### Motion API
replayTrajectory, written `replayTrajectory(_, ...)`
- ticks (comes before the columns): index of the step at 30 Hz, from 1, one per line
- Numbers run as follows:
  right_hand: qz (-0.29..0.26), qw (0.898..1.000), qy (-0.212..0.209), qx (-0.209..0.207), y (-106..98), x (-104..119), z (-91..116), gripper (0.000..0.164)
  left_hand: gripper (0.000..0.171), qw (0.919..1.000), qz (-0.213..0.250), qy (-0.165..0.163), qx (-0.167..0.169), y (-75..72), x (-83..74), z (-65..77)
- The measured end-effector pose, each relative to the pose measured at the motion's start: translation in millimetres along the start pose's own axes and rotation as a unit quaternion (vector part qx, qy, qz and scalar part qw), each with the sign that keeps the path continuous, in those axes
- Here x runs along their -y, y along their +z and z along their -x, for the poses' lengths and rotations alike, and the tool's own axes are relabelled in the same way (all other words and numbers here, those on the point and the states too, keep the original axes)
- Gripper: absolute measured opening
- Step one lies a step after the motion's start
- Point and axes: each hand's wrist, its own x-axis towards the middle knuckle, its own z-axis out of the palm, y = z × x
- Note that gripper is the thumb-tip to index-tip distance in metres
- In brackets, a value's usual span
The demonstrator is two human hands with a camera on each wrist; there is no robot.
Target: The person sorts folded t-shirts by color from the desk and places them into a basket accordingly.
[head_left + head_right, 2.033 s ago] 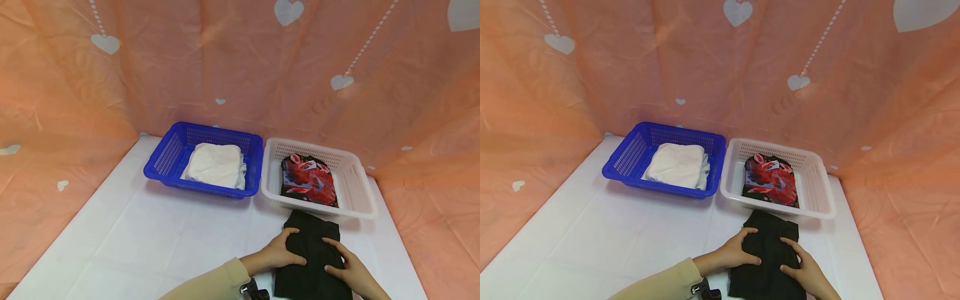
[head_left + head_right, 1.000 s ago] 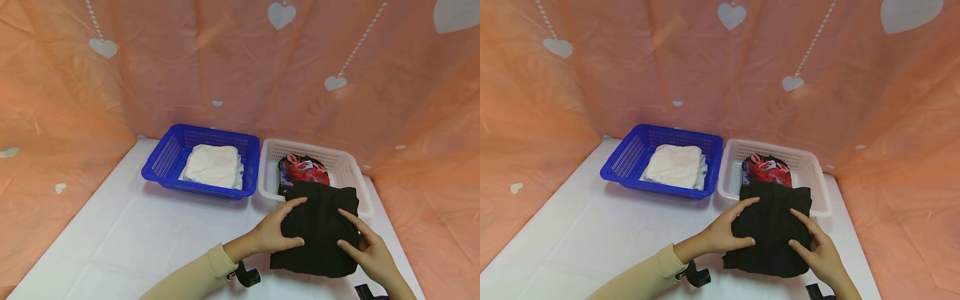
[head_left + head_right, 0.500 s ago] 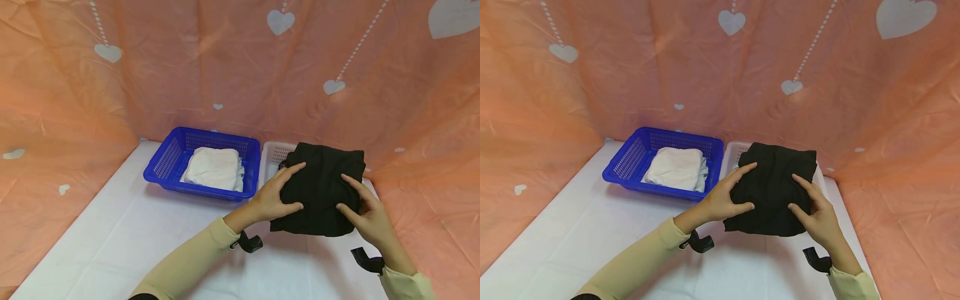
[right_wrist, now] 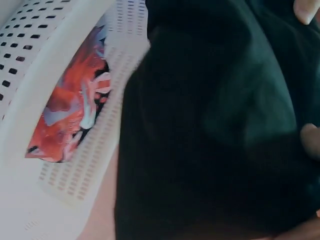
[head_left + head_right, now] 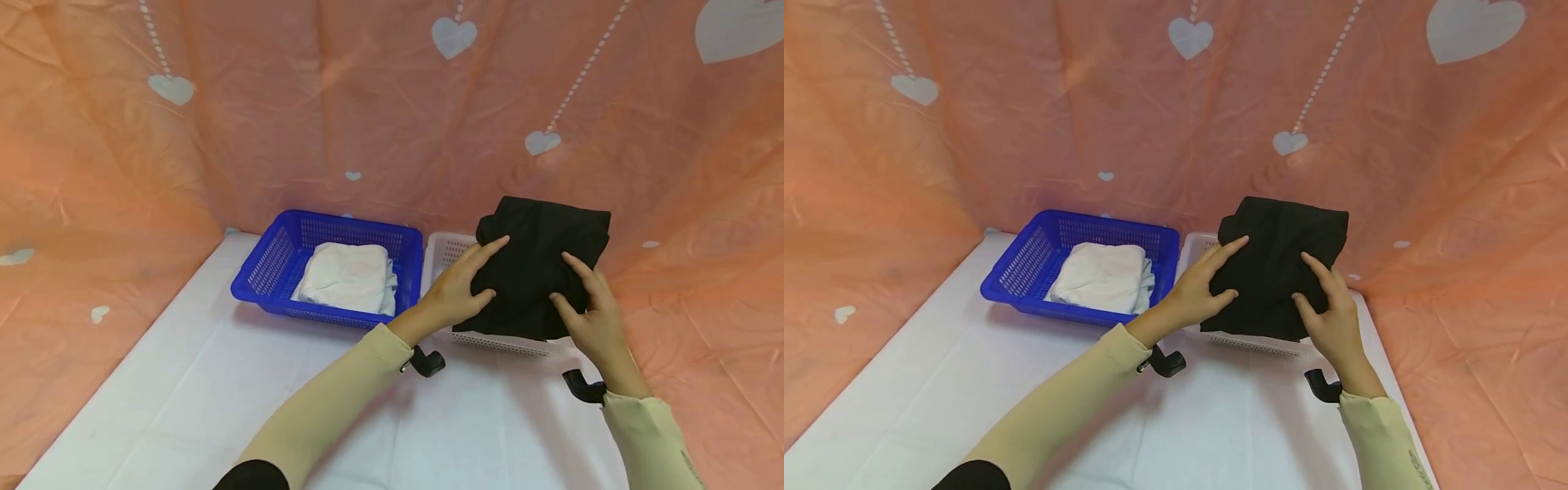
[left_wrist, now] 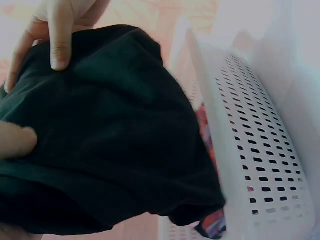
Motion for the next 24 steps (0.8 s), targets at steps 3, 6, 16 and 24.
replayTrajectory(3, 0.019, 1.0, 0.01, -0.001, 5, -14, -3, 0.072, 0.085, 0.9997, -0.004, -0.022, -0.005, 9.8, 10.2, -8.5)
replayTrajectory(6, 0.031, 0.999, 0.023, 0.01, 11, -27, -1, 0.071, 0.084, 0.9983, 0.001, -0.059, -0.002, 20.3, 22.0, -11.8)
replayTrajectory(16, 0.045, 0.992, 0.084, 0.079, 30, -68, 16, 0.07, 0.083, 0.9872, 0.01, -0.158, 0.018, 55.0, 53.7, -2.3)
replayTrajectory(24, 0.014, 0.987, 0.114, 0.11, 41, -87, 17, 0.07, 0.083, 0.9779, -0.01, -0.207, 0.022, 66.5, 66.0, -3.4)
